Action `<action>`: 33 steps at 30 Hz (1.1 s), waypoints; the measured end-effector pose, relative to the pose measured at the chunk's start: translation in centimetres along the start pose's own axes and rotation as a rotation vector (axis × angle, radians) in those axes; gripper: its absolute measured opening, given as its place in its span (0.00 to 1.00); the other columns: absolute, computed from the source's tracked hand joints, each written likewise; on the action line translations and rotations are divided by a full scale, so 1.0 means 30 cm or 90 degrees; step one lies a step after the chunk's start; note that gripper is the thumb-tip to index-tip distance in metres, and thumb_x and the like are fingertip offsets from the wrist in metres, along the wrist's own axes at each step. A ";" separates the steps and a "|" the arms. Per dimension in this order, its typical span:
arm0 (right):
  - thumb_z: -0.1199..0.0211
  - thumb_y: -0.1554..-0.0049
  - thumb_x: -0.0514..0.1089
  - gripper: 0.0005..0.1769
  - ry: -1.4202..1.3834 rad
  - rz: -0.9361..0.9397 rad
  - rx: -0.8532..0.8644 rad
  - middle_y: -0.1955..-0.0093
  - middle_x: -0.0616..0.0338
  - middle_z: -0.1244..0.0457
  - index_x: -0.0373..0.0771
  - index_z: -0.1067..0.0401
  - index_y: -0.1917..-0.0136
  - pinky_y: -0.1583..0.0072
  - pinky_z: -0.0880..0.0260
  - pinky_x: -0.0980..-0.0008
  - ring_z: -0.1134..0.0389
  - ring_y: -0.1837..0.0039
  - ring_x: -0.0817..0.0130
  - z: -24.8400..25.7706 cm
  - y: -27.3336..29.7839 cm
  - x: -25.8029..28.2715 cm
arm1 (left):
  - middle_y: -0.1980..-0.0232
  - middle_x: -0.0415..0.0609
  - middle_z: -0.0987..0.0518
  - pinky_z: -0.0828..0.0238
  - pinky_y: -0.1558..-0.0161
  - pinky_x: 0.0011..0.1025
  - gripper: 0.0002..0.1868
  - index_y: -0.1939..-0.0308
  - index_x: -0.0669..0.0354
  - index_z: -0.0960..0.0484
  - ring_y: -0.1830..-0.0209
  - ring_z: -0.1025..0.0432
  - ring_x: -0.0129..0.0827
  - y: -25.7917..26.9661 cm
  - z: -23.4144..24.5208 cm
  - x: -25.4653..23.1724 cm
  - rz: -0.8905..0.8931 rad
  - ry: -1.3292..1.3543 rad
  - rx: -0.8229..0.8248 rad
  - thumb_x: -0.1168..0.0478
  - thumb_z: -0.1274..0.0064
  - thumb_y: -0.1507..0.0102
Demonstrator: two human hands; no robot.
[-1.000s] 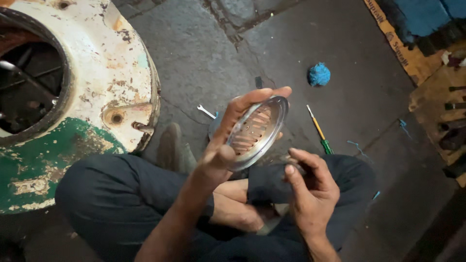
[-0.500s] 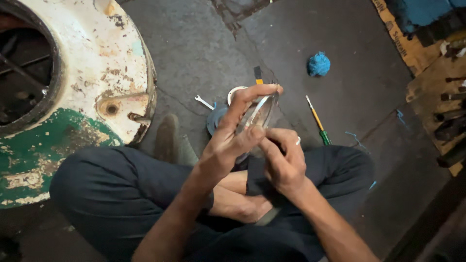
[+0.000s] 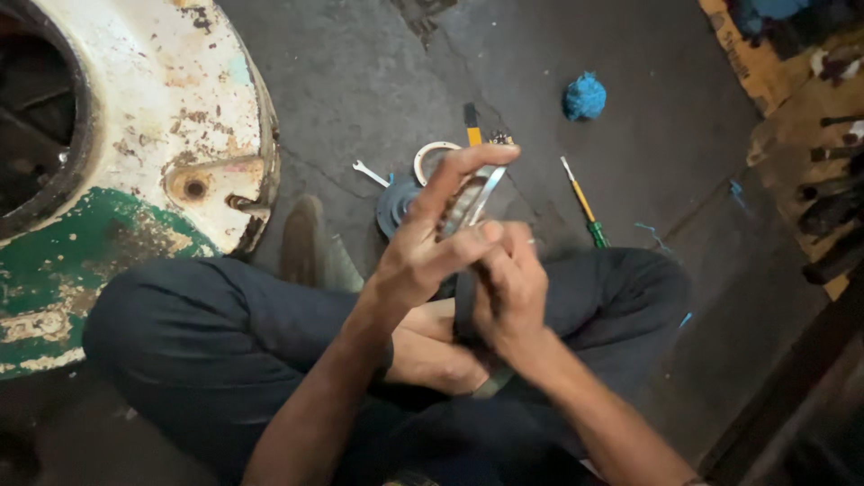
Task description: The person sits on the floor and uses a screwdriver and wrench to disassemble and reassemble a circular metal mechanical part. They remove screws, separate the components, and then put them back together.
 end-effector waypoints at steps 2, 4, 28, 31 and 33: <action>0.44 0.46 0.23 0.18 -0.002 0.004 -0.002 0.49 0.46 0.39 0.31 0.31 0.43 0.49 0.32 0.58 0.35 0.49 0.49 -0.006 -0.006 0.005 | 0.37 0.46 0.29 0.38 0.35 0.23 0.29 0.29 0.60 0.30 0.41 0.34 0.26 -0.001 0.007 -0.012 -0.045 -0.035 -0.028 0.56 0.49 0.34; 0.43 0.48 0.23 0.18 0.039 0.019 0.002 0.50 0.46 0.39 0.32 0.31 0.44 0.49 0.33 0.56 0.36 0.49 0.48 -0.016 0.001 0.012 | 0.38 0.46 0.28 0.38 0.37 0.23 0.29 0.29 0.60 0.29 0.44 0.34 0.26 0.017 0.011 -0.004 -0.031 -0.037 -0.037 0.56 0.49 0.34; 0.41 0.51 0.22 0.23 0.070 0.026 -0.022 0.50 0.50 0.37 0.36 0.25 0.43 0.47 0.32 0.60 0.34 0.48 0.52 -0.015 -0.002 0.071 | 0.30 0.52 0.28 0.43 0.23 0.32 0.22 0.32 0.62 0.30 0.27 0.34 0.34 0.041 0.015 0.040 -0.075 0.049 -0.057 0.63 0.53 0.31; 0.42 0.53 0.23 0.25 0.082 0.037 -0.004 0.50 0.48 0.37 0.35 0.26 0.43 0.47 0.32 0.59 0.35 0.48 0.51 -0.019 -0.005 0.085 | 0.30 0.53 0.28 0.42 0.22 0.33 0.22 0.32 0.62 0.31 0.27 0.34 0.34 0.045 0.008 0.045 -0.078 0.082 -0.056 0.63 0.53 0.31; 0.39 0.55 0.24 0.25 0.108 0.089 0.006 0.49 0.48 0.37 0.33 0.26 0.43 0.47 0.35 0.56 0.36 0.48 0.50 -0.019 -0.016 0.098 | 0.30 0.54 0.29 0.43 0.22 0.33 0.22 0.32 0.63 0.32 0.26 0.35 0.35 0.038 0.005 0.043 -0.074 0.114 -0.061 0.63 0.54 0.31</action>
Point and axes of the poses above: each hand's wrist, its own y-axis away from the middle knuckle, its own z-axis out of the back of the hand, x = y × z, the point moved 5 cm from there along -y, towards the middle knuckle
